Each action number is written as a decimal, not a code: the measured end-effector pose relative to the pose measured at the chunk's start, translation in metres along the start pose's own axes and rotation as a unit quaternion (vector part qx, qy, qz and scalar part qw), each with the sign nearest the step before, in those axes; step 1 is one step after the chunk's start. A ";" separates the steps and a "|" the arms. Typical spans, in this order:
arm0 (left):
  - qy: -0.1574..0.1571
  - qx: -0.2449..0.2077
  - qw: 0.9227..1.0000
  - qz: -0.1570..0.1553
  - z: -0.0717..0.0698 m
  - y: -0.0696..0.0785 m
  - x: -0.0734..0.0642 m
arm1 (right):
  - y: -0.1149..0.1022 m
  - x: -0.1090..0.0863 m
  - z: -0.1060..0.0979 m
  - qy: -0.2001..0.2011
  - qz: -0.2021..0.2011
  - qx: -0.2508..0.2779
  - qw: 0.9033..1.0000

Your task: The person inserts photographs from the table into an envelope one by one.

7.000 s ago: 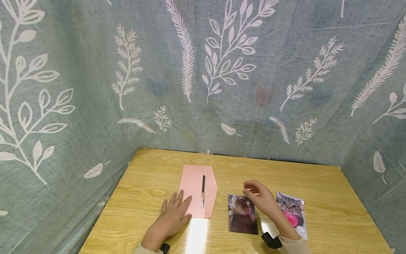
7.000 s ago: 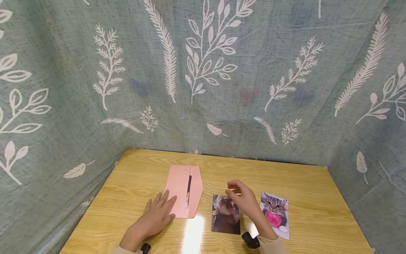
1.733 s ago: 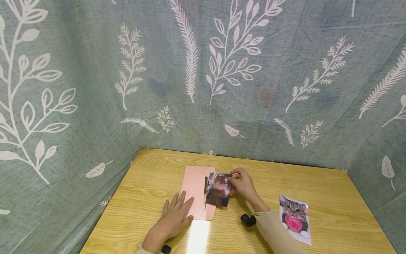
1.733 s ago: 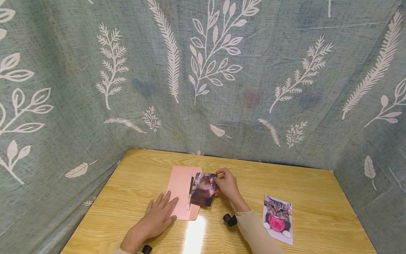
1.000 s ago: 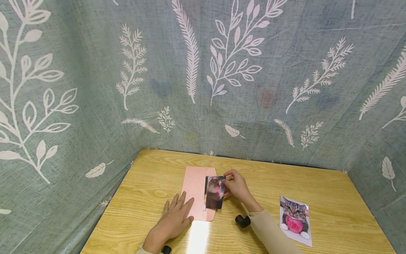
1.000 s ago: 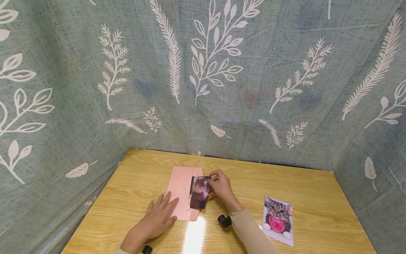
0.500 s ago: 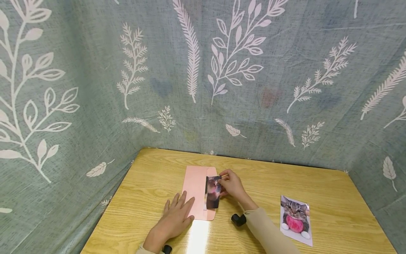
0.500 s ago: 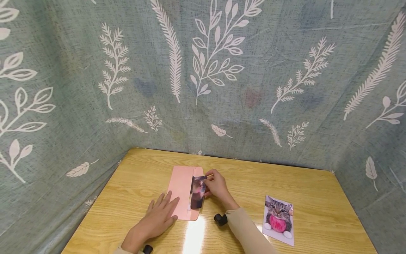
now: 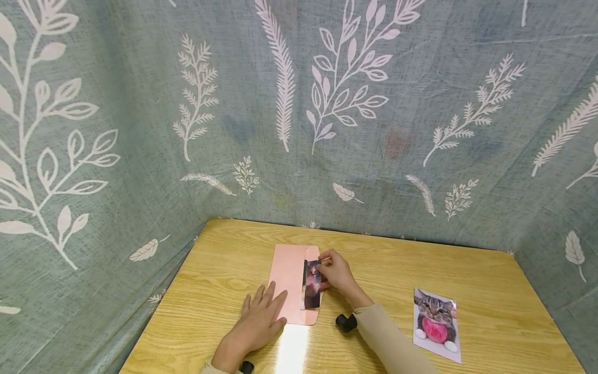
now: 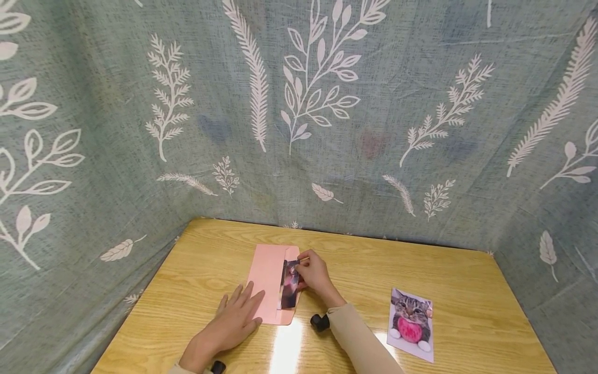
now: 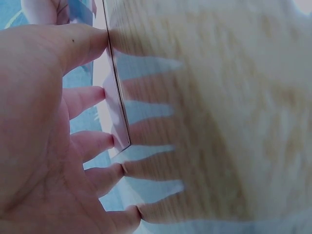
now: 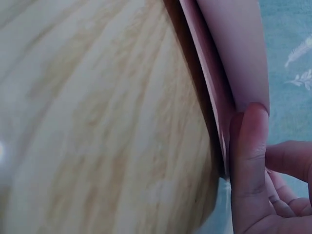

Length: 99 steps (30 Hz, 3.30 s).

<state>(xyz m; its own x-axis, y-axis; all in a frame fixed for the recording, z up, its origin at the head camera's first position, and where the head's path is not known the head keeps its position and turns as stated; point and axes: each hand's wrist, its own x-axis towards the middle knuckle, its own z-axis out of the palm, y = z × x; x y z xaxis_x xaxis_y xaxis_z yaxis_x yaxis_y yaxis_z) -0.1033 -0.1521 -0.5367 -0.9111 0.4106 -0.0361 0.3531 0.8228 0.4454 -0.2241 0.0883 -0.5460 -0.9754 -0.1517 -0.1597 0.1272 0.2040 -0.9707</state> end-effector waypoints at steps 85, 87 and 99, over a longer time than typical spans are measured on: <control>-0.012 0.003 1.000 -0.019 0.004 -0.004 0.004 | 0.004 -0.035 0.003 -0.071 0.029 0.123 0.989; -0.010 0.004 1.000 -0.019 0.004 -0.004 0.004 | 0.004 -0.035 0.003 -0.072 0.030 0.121 0.990; -0.007 0.004 1.000 -0.018 0.004 -0.003 0.004 | 0.005 -0.035 0.005 -0.074 0.030 0.123 0.989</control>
<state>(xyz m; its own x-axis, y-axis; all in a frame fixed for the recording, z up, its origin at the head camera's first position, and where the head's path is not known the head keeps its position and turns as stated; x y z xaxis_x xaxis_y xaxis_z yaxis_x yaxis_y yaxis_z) -0.1069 -0.1516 -0.5414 -0.9198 0.3871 -0.0650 0.3224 0.8396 0.4372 -0.1888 0.0898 -0.5463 -0.9298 -0.2908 -0.2254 0.2422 -0.0226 -0.9700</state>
